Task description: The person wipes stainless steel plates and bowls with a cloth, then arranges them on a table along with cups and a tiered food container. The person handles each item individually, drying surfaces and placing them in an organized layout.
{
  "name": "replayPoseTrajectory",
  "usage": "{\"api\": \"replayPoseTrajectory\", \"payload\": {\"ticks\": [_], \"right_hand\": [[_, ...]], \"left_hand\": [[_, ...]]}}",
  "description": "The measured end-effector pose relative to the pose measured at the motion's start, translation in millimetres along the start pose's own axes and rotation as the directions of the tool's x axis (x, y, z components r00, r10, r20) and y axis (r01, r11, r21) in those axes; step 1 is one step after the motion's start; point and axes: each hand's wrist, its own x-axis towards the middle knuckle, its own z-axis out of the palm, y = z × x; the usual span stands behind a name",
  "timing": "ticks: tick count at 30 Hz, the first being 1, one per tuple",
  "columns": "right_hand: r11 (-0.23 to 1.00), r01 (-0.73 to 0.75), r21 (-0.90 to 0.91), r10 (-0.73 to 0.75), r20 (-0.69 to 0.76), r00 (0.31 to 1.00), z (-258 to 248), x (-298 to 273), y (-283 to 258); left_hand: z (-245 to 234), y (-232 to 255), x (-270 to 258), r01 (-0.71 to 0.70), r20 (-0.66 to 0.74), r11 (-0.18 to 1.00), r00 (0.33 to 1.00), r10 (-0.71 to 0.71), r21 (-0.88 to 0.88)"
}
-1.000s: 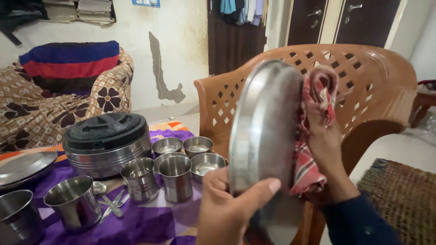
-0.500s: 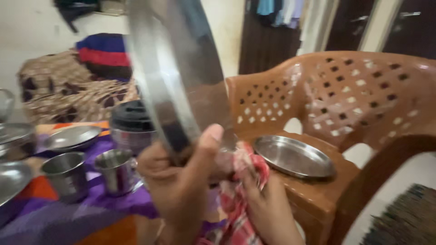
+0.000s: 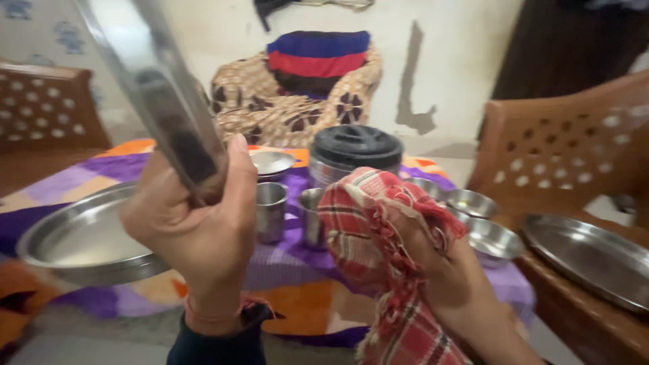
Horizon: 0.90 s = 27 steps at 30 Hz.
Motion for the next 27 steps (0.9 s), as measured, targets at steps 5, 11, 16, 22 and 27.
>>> {"api": "replayPoseTrajectory", "payload": {"ticks": [5,11,16,22,27], "right_hand": [[0.994,0.104,0.018,-0.105,0.050,0.993,32,28,24],[0.923,-0.149,0.355,0.078,0.207,0.975,54,34,37],[0.936,-0.225,0.271,0.189,0.153,0.970,56,36,40],[0.966,-0.189,0.175,0.175,0.090,0.980,54,31,39],[0.977,-0.193,0.087,0.191,0.033,0.981,47,26,38]], "left_hand": [[-30,-43,7,-0.078,0.122,0.982,0.991,0.057,0.170],[-56,-77,5,-0.091,0.370,0.937,0.928,-0.043,0.337],[-64,-95,4,-0.299,0.528,0.855,0.848,0.036,0.423],[-60,-118,3,-0.266,0.590,0.799,0.796,-0.133,0.539],[-61,-140,1,-0.327,0.659,0.733,0.721,-0.214,0.597]]}}
